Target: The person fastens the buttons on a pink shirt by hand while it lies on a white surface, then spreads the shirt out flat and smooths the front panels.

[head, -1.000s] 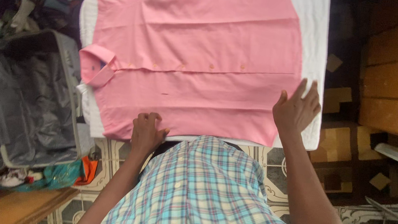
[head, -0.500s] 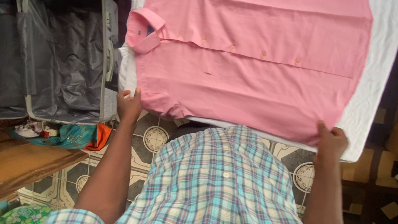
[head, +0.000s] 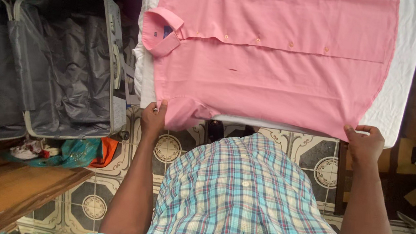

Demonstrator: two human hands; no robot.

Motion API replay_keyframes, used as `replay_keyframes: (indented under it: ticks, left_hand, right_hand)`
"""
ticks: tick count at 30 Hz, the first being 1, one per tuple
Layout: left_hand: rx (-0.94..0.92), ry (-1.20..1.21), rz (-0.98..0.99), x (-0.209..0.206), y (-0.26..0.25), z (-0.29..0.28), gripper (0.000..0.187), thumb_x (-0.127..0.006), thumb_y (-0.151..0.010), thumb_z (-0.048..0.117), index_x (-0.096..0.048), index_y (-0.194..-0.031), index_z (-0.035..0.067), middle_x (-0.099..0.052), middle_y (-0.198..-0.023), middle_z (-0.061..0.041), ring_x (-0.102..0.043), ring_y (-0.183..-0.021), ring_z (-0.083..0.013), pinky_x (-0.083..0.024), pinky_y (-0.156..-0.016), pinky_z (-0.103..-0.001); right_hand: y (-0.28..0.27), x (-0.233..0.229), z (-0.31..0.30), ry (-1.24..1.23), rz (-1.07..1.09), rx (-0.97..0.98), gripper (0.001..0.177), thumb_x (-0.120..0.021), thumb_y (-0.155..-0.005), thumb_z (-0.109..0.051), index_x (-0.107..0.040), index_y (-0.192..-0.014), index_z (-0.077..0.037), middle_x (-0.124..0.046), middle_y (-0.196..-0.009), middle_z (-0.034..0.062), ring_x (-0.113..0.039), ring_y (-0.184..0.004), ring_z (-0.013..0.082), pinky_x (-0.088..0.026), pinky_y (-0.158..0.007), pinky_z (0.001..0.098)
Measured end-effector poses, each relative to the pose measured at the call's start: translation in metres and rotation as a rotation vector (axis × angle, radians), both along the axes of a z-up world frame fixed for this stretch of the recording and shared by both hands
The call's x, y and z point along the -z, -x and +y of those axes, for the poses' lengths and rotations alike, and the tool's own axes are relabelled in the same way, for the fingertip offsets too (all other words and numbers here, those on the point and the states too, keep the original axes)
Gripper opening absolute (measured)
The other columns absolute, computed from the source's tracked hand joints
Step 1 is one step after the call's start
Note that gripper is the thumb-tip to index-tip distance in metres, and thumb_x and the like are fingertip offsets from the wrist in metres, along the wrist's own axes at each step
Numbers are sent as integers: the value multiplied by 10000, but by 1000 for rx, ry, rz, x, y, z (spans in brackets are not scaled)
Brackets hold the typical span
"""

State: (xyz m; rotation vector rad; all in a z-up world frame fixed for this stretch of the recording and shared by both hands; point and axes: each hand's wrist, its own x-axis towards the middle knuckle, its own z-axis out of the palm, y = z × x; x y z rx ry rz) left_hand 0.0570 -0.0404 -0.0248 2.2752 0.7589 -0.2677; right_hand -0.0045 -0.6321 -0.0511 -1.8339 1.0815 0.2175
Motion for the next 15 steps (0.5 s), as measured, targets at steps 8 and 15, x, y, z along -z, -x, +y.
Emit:
replay_keyframes:
  ticks: [8,15]
  left_hand:
    - [231,594,218,1,16,28,425,-795,-841,404,-670,-1119,107,-761,-948,-23,-691,-808,-103,-551,-740,-292]
    - [130,412,353,4,23,34,384,-702,-952,372,-724,-1195,75,-676,-908,-88,-571,-704,-138,-486,-638,-315]
  right_hand:
    - [6,-15,8,-191,2,52,503,-788,-901,-80,-475,-1281,24,-711,-924,206,-729,-768,195,-628,-675,274]
    - [17,-1,6,-109,-40,252,438,-779,-916,-98,-544,-1278,-24,-725,-935,144,-732,-759,167,-648,-704,299]
